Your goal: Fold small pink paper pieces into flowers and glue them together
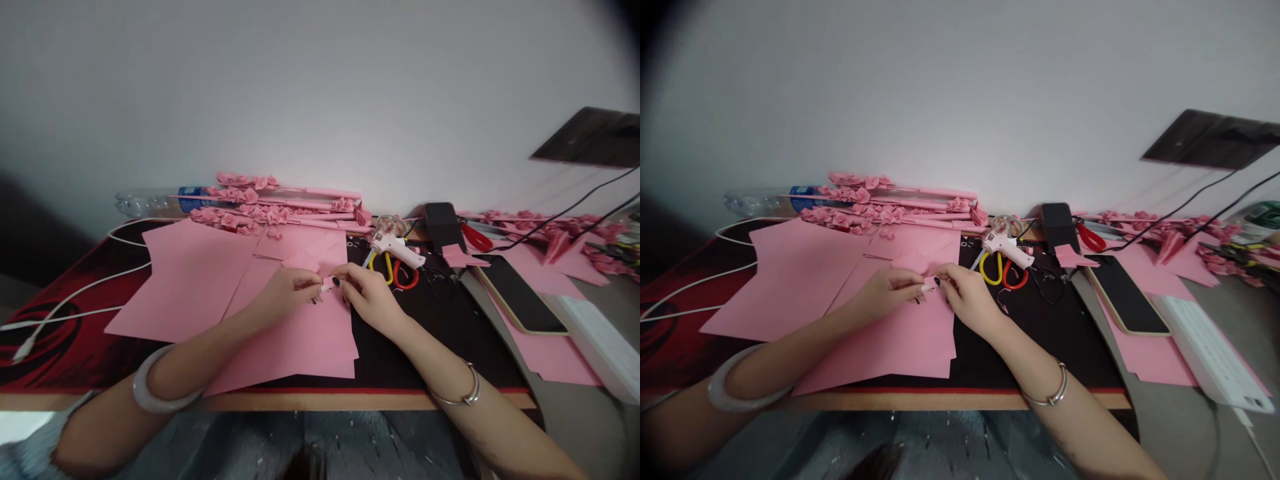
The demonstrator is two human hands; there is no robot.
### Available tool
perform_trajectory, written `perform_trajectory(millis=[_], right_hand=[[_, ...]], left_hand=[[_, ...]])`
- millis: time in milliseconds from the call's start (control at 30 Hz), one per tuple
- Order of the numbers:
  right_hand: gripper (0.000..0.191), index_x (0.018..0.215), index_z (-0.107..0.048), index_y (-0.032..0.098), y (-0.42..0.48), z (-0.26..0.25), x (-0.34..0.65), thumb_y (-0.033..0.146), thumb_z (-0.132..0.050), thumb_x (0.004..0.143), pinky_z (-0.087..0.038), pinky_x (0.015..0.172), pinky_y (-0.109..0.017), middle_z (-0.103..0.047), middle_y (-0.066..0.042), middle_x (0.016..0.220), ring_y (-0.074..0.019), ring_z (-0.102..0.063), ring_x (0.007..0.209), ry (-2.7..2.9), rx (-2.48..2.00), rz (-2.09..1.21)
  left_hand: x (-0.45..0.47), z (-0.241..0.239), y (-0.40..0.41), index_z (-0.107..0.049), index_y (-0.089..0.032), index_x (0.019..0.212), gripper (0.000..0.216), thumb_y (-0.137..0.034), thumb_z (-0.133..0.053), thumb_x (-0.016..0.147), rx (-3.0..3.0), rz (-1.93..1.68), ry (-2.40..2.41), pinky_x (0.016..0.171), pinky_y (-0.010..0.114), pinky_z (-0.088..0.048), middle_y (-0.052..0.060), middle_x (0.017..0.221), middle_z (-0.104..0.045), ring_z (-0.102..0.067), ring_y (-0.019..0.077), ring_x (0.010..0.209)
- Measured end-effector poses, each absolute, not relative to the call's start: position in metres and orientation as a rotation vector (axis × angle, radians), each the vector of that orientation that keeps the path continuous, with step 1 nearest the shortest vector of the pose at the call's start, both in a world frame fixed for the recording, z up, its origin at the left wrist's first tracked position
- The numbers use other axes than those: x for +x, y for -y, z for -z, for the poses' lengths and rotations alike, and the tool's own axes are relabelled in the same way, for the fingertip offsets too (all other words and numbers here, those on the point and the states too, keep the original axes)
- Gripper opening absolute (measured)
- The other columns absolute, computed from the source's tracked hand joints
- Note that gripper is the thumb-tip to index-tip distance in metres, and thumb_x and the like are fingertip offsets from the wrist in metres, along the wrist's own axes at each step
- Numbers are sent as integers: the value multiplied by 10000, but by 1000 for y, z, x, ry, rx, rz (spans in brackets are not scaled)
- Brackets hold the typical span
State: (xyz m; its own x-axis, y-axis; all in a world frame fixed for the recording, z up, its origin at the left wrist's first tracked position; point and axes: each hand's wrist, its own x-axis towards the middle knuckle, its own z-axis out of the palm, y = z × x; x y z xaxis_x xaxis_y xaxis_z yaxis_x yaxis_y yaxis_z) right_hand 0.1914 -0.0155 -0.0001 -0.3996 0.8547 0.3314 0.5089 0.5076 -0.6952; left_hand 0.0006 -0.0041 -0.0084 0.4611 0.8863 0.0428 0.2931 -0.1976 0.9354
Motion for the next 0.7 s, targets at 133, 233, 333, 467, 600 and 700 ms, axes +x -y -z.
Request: perform_trajectory(millis=[133, 233, 333, 467, 600, 700], right_hand=[[312, 1022, -620, 201, 14, 2, 193, 58, -422, 828, -446, 649, -241, -644, -37, 841, -123, -587, 674, 2094, -1046, -606], [318, 1025, -637, 214, 14, 2, 193, 72, -417, 845, -451, 681, -248, -649, -46, 908, -135, -598, 754, 2109, -1000, -596], [315, 1020, -638, 207, 15, 1, 192, 61, -436, 828, -446, 668, -245, -646, -39, 858, -135, -585, 732, 2106, -1023, -572], [269, 1043, -604, 175, 17, 0, 190, 105, -457, 830, -423, 581, -222, -599, -8, 696, -105, -520, 572, 2052, -1156, -569], [220, 999, -598, 165, 18, 2, 187, 126, -501, 806, -425, 552, -199, -587, 1, 691, -91, -522, 564, 2044, -1151, -631], [223, 991, -606, 169, 19, 3, 186, 117, -506, 798, -442, 567, -201, -603, -14, 736, -100, -549, 615, 2050, -1103, -631]], left_hand=[[3, 7, 6, -645, -140, 697, 214, -275, -523, 808, 1758, -711, -1013, 620, 224, -466, 19, 637, -645, -595, 120, 627], [4, 4, 8, -612, -141, 670, 205, -254, -511, 807, 1726, -696, -994, 567, 207, -462, -6, 575, -596, -569, 101, 555], [4, 2, 8, -596, -139, 665, 222, -274, -505, 816, 1663, -694, -955, 532, 205, -470, -16, 553, -568, -547, 89, 503], [4, 4, 6, -627, -127, 811, 242, -332, -501, 836, 1542, -724, -912, 632, 244, -521, 36, 705, -658, -640, 128, 639], [5, 6, 7, -647, -125, 875, 248, -337, -531, 823, 1493, -715, -902, 737, 296, -531, 54, 783, -691, -664, 178, 781], [5, 8, 9, -666, -128, 817, 264, -347, -518, 827, 1531, -707, -909, 756, 322, -530, 52, 775, -698, -660, 191, 791]])
